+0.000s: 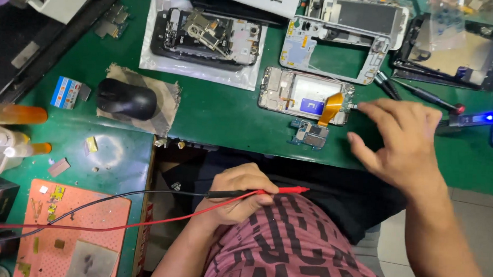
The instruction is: The person uses multimeter probes to test a disassembled smartphone motherboard on a green workbench. They then pick up a small blue circuit board and place it under a microscope for closer inspection.
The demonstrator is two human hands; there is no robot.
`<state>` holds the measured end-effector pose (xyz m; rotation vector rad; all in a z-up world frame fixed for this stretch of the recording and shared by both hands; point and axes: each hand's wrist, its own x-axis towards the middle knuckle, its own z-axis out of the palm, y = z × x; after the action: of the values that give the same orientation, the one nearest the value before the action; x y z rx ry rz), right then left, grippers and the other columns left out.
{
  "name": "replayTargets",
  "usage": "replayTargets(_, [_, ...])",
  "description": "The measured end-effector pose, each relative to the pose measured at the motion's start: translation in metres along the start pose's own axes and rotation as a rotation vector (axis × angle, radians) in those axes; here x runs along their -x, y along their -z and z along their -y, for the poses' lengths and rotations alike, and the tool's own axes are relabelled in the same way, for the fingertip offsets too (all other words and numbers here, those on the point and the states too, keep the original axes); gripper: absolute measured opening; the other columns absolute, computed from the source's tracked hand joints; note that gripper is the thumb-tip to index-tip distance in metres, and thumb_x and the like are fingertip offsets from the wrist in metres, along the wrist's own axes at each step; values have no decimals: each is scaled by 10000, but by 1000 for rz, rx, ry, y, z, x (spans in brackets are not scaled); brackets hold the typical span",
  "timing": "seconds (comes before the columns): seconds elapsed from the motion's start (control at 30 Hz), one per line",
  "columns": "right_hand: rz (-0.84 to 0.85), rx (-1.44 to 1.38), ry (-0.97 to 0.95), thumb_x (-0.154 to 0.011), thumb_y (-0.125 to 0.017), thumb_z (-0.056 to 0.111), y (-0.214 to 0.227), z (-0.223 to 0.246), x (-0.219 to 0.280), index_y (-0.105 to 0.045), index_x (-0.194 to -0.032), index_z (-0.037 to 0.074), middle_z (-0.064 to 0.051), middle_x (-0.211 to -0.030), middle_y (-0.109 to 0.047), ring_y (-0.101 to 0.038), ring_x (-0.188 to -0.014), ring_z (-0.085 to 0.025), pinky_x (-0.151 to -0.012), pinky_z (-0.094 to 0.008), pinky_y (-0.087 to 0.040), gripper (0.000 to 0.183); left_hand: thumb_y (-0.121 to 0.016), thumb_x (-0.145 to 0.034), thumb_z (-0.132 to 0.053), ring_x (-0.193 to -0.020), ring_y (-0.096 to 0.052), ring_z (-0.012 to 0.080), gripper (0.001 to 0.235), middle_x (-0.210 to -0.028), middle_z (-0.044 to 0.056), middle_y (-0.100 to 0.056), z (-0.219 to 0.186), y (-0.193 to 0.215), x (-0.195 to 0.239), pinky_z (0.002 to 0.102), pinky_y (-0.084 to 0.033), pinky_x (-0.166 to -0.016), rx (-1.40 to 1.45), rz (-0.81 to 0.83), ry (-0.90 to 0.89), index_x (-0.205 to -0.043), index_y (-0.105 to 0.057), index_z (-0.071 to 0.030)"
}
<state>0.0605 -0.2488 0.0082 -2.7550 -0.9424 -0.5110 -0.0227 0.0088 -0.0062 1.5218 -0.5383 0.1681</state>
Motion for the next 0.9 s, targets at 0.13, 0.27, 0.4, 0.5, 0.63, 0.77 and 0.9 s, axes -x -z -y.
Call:
replayTargets(0.13, [143,-21,-34,-695,-643,431,-4,-18,-12,-529,-1102,83,-43,-1140,-565,-503,-974,-240,-763,-370,-254,547,-519,-853,-180,-613,-556,185,161,-743,75,-591,-1,-2,-1,264,-464,-580,-11,-16,-53,-851,-579,-31])
replayTargets(0.27, [203,-160,-29,-646,-668,444,-8,-21,-19,-513,-1011,107,-49,-1138,-549,-502,-938,-244,-756,-387,-258,520,-519,-850,-187,-600,-533,190,166,-733,86,-584,0,-3,0,264,-456,-566,-20,-35,-25,-853,-582,-33])
replayTargets(0.4, [191,-280,-47,-630,-693,420,-17,-25,-19,-495,-935,101,-90,-1156,-541,-512,-930,-237,-767,-389,-252,484,-516,-851,-187,-597,-517,176,160,-754,78,-592,-3,-2,-1,254,-434,-551,-9,-26,20,-861,-580,-41])
replayTargets(0.5, [170,-333,-51,-623,-708,412,-18,-27,-20,-478,-888,105,-84,-1131,-552,-517,-925,-220,-751,-366,-250,467,-513,-853,-178,-599,-521,181,149,-749,80,-587,-3,-1,-3,259,-439,-552,-25,-18,-4,-871,-575,-44])
replayTargets(0.63, [147,-349,-40,-619,-719,396,-22,-29,-18,-454,-872,109,-93,-1126,-552,-508,-928,-229,-727,-359,-242,465,-508,-855,-194,-588,-524,176,169,-740,71,-592,-4,0,-4,255,-440,-540,-41,-22,-5,-863,-572,-37])
replayTargets(0.77, [149,-412,-64,-562,-758,352,-24,-26,-20,-439,-832,112,-93,-1100,-559,-503,-920,-225,-732,-357,-262,482,-514,-849,-178,-591,-531,187,159,-742,79,-588,-1,1,-2,264,-445,-549,-38,-49,-11,-860,-569,-30])
replayTargets(0.9, [122,-418,-32,-511,-791,321,-26,-16,-20,-435,-806,111,-61,-1038,-577,-505,-851,-195,-718,-343,-266,508,-503,-854,-191,-581,-532,182,172,-691,67,-569,-2,3,-2,257,-442,-535,-45,-52,-9,-857,-574,-35])
